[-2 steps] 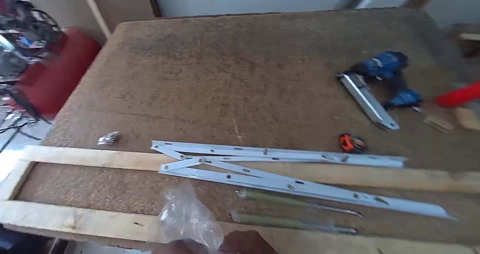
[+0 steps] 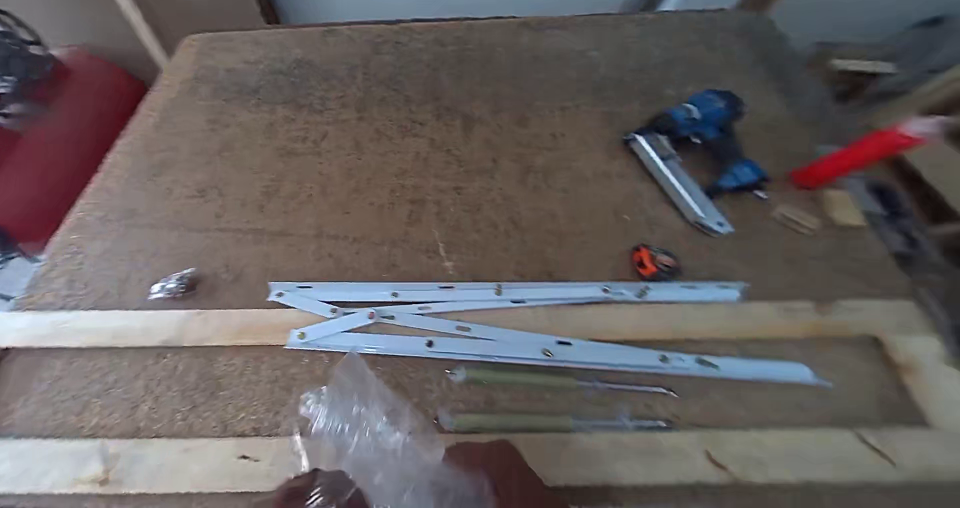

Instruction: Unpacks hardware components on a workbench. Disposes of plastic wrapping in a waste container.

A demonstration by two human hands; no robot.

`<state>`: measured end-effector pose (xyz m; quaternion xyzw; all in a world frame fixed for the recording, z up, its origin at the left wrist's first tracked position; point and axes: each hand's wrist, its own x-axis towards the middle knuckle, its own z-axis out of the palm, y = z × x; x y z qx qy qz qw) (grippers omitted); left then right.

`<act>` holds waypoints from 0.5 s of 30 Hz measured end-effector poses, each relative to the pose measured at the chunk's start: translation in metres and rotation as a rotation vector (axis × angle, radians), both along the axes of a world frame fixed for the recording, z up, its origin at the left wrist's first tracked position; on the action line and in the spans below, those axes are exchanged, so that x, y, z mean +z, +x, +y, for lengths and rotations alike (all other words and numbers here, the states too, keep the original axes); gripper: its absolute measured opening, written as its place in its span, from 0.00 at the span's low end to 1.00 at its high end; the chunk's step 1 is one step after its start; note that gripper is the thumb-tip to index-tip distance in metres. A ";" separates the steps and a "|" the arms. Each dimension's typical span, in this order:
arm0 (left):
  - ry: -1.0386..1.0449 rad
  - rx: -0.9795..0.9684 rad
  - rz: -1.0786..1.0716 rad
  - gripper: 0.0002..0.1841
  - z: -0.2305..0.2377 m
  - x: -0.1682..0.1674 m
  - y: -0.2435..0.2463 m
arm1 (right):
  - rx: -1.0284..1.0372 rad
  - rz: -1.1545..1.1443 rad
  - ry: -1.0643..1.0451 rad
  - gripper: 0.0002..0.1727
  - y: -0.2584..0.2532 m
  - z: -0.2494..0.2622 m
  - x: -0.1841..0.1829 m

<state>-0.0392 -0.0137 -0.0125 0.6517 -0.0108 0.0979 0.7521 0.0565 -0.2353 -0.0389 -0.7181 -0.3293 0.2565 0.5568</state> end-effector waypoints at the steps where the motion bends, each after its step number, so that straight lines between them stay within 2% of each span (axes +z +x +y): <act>1: 0.060 0.028 0.026 0.08 0.005 -0.009 -0.002 | -0.183 0.045 0.030 0.10 -0.005 -0.012 0.000; 3: 0.080 0.094 0.224 0.08 0.007 -0.033 -0.007 | -0.566 0.202 0.289 0.09 -0.017 -0.032 0.001; 4: 0.031 0.078 0.356 0.13 0.001 -0.047 -0.006 | -0.701 0.322 0.472 0.09 -0.021 -0.040 0.006; 6: -0.107 -0.096 0.514 0.29 -0.018 -0.073 -0.003 | -0.861 0.463 0.673 0.08 -0.030 -0.051 0.021; 7: -0.201 -0.184 0.537 0.33 -0.032 -0.079 -0.004 | -0.840 0.450 0.671 0.09 -0.042 -0.057 0.022; 9: -0.391 -0.305 0.506 0.29 -0.058 -0.076 -0.004 | -0.656 0.373 0.460 0.11 -0.069 -0.062 0.016; 10: -0.407 -0.370 0.487 0.30 -0.070 -0.065 0.003 | -0.582 0.423 0.313 0.11 -0.080 -0.058 0.014; 11: -0.484 -0.503 0.479 0.39 -0.078 -0.055 0.014 | -0.509 0.492 0.170 0.12 -0.086 -0.053 0.012; 12: -0.505 -0.562 0.526 0.35 -0.087 -0.042 0.023 | -0.462 0.547 0.048 0.13 -0.090 -0.048 0.010; 13: -0.351 -0.602 0.576 0.24 -0.093 -0.030 0.028 | -0.432 0.569 -0.070 0.14 -0.092 -0.050 0.009; 14: -0.140 -0.655 0.523 0.19 -0.094 -0.035 0.030 | -0.410 0.548 -0.206 0.16 -0.094 -0.056 0.013; 15: 0.014 -0.695 0.404 0.20 -0.096 -0.047 0.029 | -0.374 0.495 -0.342 0.18 -0.096 -0.066 0.018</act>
